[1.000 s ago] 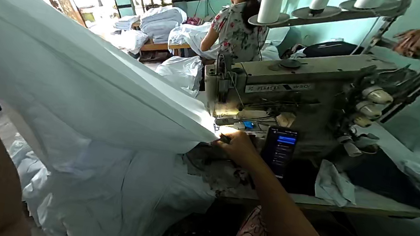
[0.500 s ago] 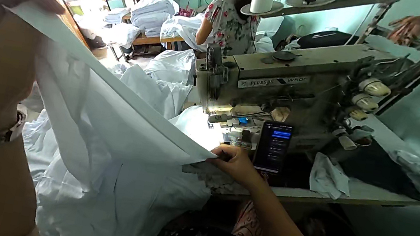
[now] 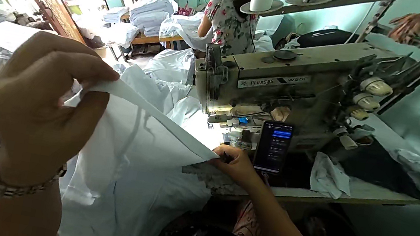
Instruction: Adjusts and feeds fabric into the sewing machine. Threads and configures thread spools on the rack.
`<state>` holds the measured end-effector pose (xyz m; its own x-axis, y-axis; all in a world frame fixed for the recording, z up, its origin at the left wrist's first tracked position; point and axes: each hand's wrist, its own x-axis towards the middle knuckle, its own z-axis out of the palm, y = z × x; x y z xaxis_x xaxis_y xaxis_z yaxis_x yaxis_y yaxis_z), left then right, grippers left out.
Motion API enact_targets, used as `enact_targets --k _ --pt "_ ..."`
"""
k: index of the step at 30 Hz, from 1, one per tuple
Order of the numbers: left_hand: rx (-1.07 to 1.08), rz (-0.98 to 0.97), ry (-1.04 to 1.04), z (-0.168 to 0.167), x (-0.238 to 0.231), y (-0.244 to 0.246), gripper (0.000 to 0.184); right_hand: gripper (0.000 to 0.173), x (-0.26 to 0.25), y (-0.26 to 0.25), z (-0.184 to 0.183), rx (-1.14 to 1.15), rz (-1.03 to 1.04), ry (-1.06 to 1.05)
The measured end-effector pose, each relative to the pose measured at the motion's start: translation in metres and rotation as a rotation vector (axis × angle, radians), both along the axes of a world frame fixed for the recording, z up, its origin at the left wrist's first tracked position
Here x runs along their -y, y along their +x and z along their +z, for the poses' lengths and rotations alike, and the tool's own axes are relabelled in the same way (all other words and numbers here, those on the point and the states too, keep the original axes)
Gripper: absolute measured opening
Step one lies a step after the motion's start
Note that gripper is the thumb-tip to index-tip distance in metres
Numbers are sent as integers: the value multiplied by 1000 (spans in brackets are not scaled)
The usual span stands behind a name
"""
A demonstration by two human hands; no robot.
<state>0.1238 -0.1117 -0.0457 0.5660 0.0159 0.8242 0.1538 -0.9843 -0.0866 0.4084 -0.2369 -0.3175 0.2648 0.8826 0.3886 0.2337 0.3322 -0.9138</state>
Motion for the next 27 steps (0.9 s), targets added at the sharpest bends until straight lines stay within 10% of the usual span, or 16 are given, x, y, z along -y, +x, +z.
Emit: enact_targets --k 21,27 --pt "-204 -248 -514 -73 -10 46 14 16 5 -7 -2 -35 -1 -24" --pt "-214 -20 -368 -98 -13 59 7 16 6 -8 -2 -33 -19 -36"
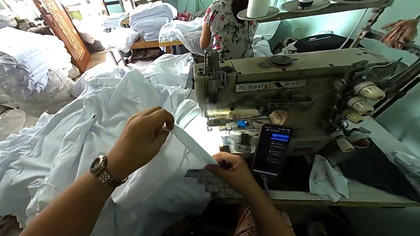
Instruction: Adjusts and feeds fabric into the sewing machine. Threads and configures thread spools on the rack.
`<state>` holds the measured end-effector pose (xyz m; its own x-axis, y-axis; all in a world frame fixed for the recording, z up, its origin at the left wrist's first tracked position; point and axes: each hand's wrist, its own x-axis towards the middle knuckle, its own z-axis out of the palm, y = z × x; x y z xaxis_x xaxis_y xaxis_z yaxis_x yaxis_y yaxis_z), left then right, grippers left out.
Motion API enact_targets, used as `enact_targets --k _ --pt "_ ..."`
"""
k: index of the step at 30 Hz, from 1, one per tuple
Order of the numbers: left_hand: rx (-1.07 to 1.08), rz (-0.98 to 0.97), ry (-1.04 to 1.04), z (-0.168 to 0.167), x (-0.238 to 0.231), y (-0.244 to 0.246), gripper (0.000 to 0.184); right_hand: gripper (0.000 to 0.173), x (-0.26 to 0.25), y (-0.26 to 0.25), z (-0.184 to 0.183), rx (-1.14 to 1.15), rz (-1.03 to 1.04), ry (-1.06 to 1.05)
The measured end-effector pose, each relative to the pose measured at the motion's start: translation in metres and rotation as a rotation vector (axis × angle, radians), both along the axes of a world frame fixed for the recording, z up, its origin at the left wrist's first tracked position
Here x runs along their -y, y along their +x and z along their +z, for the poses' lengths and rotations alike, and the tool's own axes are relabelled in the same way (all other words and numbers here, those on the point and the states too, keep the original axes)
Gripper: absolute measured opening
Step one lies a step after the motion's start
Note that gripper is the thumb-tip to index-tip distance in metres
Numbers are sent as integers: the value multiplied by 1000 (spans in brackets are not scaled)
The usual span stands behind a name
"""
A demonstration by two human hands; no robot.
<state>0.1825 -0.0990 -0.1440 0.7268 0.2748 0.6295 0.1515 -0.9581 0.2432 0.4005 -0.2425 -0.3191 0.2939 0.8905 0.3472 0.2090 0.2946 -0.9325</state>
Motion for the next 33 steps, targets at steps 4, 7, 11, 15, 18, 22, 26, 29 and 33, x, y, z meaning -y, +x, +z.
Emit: enact_targets --k 4,7,11,15,18,22,26,29,33 --pt "-29 -200 -319 -9 -11 4 12 18 1 -1 0 -2 2 -11" --pt "-57 -252 -263 -14 -9 8 18 18 1 -1 0 16 -5 -3" --pt "-115 -53 30 -27 -7 15 10 20 -1 -1 -3 27 -12 -12" --pt "-145 -43 132 -35 -3 18 8 19 -2 -1 -3 56 -10 26" --pt "-122 -17 234 -44 -5 22 13 22 -4 2 -4 64 -16 -7" --pt "-145 -128 -113 -52 -12 19 20 20 -8 2 -2 85 -9 -21" --pt "-185 -134 116 -46 11 18 20 19 -8 5 -3 80 -10 26" --pt "-246 -60 193 -52 -7 24 16 22 -6 2 0 136 -31 -51" --pt "-326 -182 19 -41 6 23 11 18 -6 4 1 96 -39 -13"
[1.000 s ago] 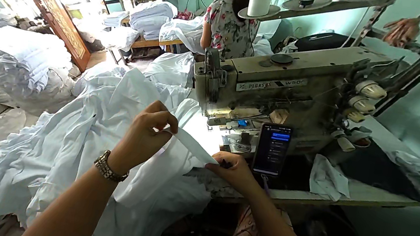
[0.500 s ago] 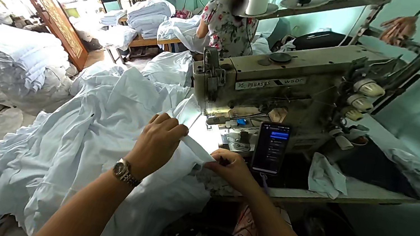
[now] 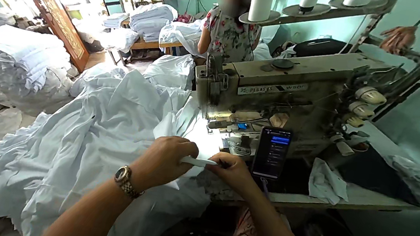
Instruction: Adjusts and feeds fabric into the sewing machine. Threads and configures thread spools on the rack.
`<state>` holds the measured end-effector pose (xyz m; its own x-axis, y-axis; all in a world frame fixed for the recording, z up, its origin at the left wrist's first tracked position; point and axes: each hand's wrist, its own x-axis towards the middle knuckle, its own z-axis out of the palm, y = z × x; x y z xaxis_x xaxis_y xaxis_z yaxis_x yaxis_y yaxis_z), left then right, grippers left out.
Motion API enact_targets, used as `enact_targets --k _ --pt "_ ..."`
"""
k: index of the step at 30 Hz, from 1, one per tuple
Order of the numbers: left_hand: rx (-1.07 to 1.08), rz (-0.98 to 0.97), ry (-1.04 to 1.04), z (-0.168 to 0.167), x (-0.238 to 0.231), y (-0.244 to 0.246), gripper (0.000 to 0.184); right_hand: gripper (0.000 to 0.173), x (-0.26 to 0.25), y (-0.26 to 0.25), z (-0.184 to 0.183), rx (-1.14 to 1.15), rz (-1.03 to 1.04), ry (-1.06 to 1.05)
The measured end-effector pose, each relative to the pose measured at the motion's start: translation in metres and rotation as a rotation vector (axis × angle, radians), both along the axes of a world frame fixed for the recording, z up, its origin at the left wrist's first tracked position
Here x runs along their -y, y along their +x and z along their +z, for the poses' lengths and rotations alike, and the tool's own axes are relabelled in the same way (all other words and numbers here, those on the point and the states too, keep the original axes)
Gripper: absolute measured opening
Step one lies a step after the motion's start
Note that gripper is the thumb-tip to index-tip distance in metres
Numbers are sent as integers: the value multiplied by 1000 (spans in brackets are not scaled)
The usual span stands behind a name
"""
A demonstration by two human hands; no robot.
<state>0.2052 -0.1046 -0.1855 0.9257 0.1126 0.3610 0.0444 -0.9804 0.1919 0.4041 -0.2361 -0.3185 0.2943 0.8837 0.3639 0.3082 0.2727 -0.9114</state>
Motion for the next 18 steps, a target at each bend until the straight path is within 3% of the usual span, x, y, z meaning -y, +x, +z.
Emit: enact_targets --k 3,5,9,13,15,18 --pt "-9 154 126 -2 -27 3 13 21 0 0 -1 16 7 -26" --pt "-43 191 92 -1 -49 -1 10 23 -2 0 -4 9 14 -19" --pt "14 -72 -63 16 -15 -12 11 18 -4 2 -2 -16 24 3" --pt "37 136 355 11 -22 -5 12 21 -6 1 1 33 2 -38" --pt "-16 131 292 7 -26 -5 10 21 -8 1 1 58 -5 -32" --pt "-24 -30 127 8 -4 -6 7 20 -8 2 -1 44 13 2"
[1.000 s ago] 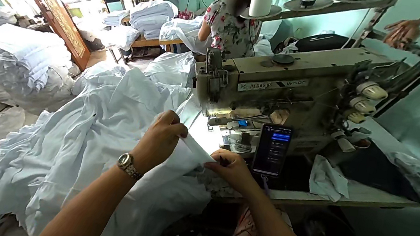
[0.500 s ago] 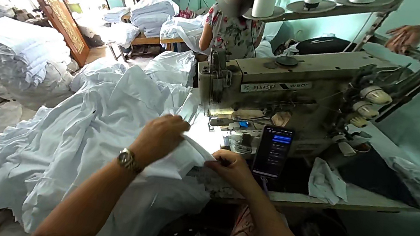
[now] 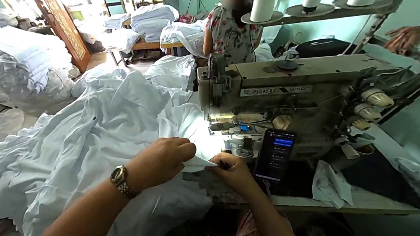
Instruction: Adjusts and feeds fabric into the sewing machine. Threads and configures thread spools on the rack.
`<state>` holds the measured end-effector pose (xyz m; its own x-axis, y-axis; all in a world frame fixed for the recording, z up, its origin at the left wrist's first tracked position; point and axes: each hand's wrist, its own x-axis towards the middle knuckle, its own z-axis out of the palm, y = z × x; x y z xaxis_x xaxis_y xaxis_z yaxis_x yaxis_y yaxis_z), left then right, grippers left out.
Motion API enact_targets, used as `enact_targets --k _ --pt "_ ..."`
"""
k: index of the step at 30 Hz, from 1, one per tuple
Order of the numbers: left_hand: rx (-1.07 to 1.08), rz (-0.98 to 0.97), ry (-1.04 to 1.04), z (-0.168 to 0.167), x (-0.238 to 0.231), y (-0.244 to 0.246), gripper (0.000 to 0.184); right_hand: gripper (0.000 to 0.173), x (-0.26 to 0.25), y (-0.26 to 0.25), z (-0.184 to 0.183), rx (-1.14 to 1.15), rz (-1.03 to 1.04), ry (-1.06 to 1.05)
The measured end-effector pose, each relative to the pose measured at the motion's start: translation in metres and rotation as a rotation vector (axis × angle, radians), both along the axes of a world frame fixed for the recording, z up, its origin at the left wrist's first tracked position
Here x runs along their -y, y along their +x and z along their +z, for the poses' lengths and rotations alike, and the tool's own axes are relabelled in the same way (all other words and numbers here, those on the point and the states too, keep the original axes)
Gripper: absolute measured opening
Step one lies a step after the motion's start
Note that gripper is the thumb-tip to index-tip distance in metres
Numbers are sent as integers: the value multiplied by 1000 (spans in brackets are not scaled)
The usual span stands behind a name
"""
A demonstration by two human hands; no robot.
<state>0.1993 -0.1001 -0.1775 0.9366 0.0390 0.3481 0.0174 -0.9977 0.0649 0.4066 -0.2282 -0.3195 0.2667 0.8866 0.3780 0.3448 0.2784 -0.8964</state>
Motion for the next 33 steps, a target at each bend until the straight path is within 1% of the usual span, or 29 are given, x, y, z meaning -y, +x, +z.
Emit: enact_targets --k 1,3,5,7,9,10,11,13,15,16,17,19,21,22,23,24,25,27,28,30,31,33 --pt "36 32 50 -2 1 2 9 20 1 -1 1 -3 -1 -9" --pt "51 174 121 -11 -18 7 17 22 1 -2 2 8 0 -23" --pt "53 239 66 -19 -41 9 14 24 0 -2 0 12 9 -5" --pt "52 192 -81 -16 -36 5 8 23 0 0 0 -2 9 -16" --pt "40 75 -209 -9 -12 -1 7 23 2 0 0 -5 11 -16" --pt "33 55 -194 -6 -2 -3 7 23 2 1 0 1 12 -13" --pt "37 76 -113 -4 2 -2 9 23 2 1 1 8 9 -15" --pt "33 198 43 -10 -12 2 14 23 2 0 2 20 3 -26" --pt "36 293 65 -18 -37 4 15 24 0 0 1 13 4 -10" --pt "37 304 29 -19 -43 2 16 24 0 0 0 10 0 -6" --pt "30 279 -16 -17 -39 -2 19 25 0 1 -1 8 -4 -10" --pt "51 143 -68 -11 -15 -9 25 24 0 2 -1 2 -7 -11" --pt "87 42 10 -5 13 -13 22 22 1 2 -1 2 4 12" --pt "89 52 97 -1 20 -13 16 21 1 2 -1 6 10 12" --pt "98 97 173 1 19 -11 13 21 1 1 0 9 11 4" --pt "113 159 216 0 11 -10 14 21 2 0 1 9 12 -11" --pt "132 223 223 -3 -3 -8 15 21 2 0 2 8 8 -20" --pt "164 311 171 -11 -34 -5 15 22 1 -1 2 -3 0 -7" --pt "174 306 118 -14 -43 -5 15 23 1 -1 1 -8 0 -5" --pt "154 212 -4 -17 -37 -6 19 23 0 0 0 -13 2 -25" --pt "158 148 -15 -18 -26 -5 20 23 1 0 1 -19 6 -34" --pt "151 43 54 -16 -9 -4 15 22 2 1 0 -25 19 -42"
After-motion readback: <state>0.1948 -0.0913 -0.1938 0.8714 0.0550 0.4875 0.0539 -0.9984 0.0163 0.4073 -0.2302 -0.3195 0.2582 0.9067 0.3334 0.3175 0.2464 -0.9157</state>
